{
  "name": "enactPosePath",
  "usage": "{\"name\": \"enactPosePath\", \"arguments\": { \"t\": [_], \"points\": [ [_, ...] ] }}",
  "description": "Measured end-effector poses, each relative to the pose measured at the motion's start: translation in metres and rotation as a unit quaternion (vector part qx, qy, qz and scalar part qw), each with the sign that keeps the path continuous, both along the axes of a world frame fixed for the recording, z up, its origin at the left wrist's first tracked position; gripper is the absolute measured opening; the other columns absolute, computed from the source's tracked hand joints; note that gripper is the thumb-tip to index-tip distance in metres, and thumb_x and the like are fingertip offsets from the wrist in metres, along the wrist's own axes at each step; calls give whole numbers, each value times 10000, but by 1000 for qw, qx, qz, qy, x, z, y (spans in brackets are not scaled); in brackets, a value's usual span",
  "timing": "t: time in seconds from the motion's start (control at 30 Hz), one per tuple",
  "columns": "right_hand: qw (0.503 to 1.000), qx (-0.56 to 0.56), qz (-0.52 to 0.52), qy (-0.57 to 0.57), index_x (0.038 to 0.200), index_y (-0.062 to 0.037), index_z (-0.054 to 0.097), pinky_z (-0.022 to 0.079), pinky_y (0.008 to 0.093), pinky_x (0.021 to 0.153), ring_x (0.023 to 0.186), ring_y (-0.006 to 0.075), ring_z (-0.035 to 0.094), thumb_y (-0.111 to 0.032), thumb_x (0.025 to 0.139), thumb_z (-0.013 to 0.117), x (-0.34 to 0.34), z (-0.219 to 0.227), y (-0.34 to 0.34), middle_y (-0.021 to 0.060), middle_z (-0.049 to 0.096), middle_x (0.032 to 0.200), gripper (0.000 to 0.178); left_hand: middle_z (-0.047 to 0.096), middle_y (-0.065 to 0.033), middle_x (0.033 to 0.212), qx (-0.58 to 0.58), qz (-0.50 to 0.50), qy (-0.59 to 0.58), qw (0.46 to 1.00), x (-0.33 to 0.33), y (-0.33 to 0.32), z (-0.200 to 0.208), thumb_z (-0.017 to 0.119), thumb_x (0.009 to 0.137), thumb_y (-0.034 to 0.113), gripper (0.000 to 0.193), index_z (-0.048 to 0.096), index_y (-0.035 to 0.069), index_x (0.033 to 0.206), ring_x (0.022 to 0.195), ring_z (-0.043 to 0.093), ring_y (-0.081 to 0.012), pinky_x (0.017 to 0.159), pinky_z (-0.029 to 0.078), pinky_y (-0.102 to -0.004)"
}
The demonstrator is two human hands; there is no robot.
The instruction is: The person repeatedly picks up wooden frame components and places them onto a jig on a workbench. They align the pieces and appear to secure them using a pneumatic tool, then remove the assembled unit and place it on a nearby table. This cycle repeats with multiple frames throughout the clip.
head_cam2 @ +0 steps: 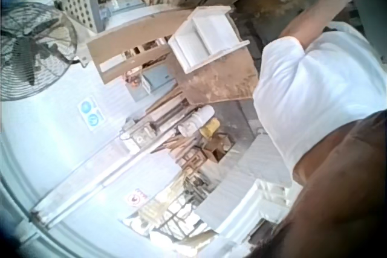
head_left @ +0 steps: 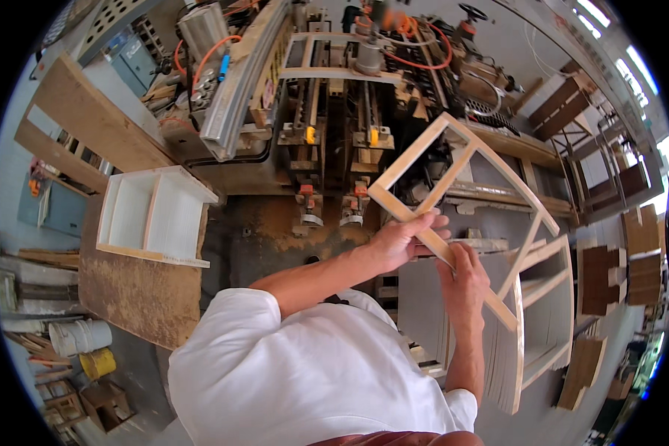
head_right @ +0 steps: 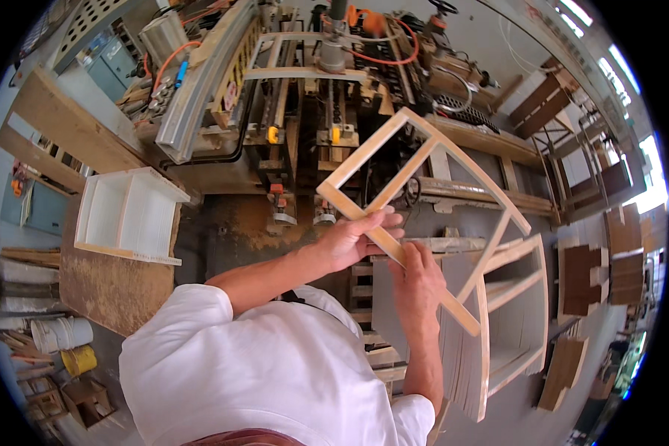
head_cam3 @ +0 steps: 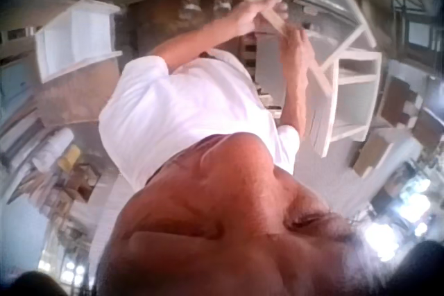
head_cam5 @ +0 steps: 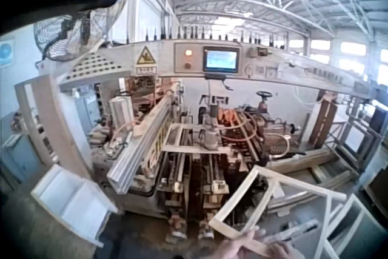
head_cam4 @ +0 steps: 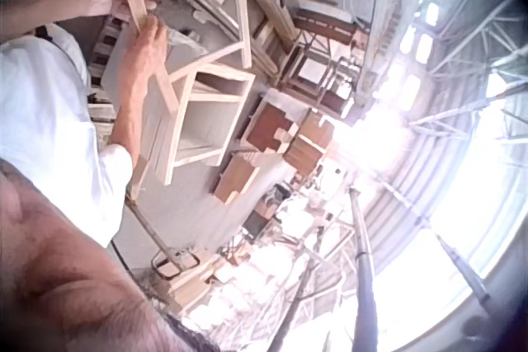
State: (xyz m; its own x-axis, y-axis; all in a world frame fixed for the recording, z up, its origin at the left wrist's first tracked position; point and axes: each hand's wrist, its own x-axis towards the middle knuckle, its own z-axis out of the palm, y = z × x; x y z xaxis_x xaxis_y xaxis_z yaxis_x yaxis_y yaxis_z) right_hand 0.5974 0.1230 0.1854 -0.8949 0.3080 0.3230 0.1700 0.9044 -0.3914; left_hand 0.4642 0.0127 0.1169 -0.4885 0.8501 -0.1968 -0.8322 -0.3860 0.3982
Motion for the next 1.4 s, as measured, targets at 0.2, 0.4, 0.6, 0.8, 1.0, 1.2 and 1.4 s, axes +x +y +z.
{"name": "enactPosePath", "arguments": {
  "t": [0.2, 0.4, 0.6, 0.8, 1.0, 1.2, 1.4],
  "points": [
    [988, -31, 140, -59, 1155, -48, 628, 514, 415, 718, 845, 333, 644, -123, 809, 732, -88, -14, -6, 130, 658, 913, 368, 637, -84, 1243, 52, 92, 9, 994, -101, -82, -44, 627, 952, 261, 452, 507, 69, 1344, 1192, 598, -267, 1027, 478, -428],
    [979, -22, 202, -20, 1121, -53, 639, 498, 420, 687, 777, 329, 620, -168, 811, 733, -180, -56, -28, 111, 639, 864, 344, 651, -61, 1221, 43, 102, -13, 994, -169, -127, -72, 598, 969, 292, 444, 489, 132, 1369, 1219, 574, -319, 1053, 447, -516],
    [971, -1, 238, 11, 1125, -42, 645, 483, 422, 745, 838, 318, 618, -181, 819, 722, -240, -85, -43, 113, 663, 931, 345, 647, -53, 1235, 32, 134, 1, 991, -217, -150, -100, 579, 981, 276, 424, 486, 157, 1377, 1240, 559, -325, 1050, 435, -560],
    [969, 15, 243, 26, 1107, -58, 654, 474, 420, 777, 888, 308, 614, -183, 805, 714, -281, -90, -49, 105, 668, 959, 333, 659, -49, 1195, 31, 157, 4, 987, -248, -156, -110, 604, 970, 259, 311, 549, 176, 1265, 1204, 589, -294, 1000, 486, -534],
    [964, 17, 261, 40, 1100, -79, 665, 482, 425, 822, 919, 305, 622, -181, 797, 711, -309, -105, -43, 90, 673, 989, 323, 639, -52, 1222, 0, 195, -11, 981, -260, -158, -108, 565, 990, 216, 353, 506, 159, 1334, 1252, 546, -306, 1071, 418, -570],
    [966, 6, 256, 41, 1102, -76, 669, 469, 413, 832, 924, 291, 622, -189, 808, 701, -309, -111, -40, 84, 674, 989, 317, 622, -78, 1243, -2, 201, -21, 979, -257, -158, -107, 550, 995, 187, 370, 478, 152, 1357, 1262, 534, -325, 1075, 413, -581],
    [963, 7, 270, 19, 1109, -76, 669, 455, 408, 827, 913, 286, 616, -194, 813, 700, -315, -107, -35, 75, 673, 979, 320, 638, -61, 1232, 2, 208, -9, 978, -258, -156, -111, 533, 1004, 206, 344, 493, 152, 1341, 1275, 526, -327, 1077, 411, -576]
  ]
}}
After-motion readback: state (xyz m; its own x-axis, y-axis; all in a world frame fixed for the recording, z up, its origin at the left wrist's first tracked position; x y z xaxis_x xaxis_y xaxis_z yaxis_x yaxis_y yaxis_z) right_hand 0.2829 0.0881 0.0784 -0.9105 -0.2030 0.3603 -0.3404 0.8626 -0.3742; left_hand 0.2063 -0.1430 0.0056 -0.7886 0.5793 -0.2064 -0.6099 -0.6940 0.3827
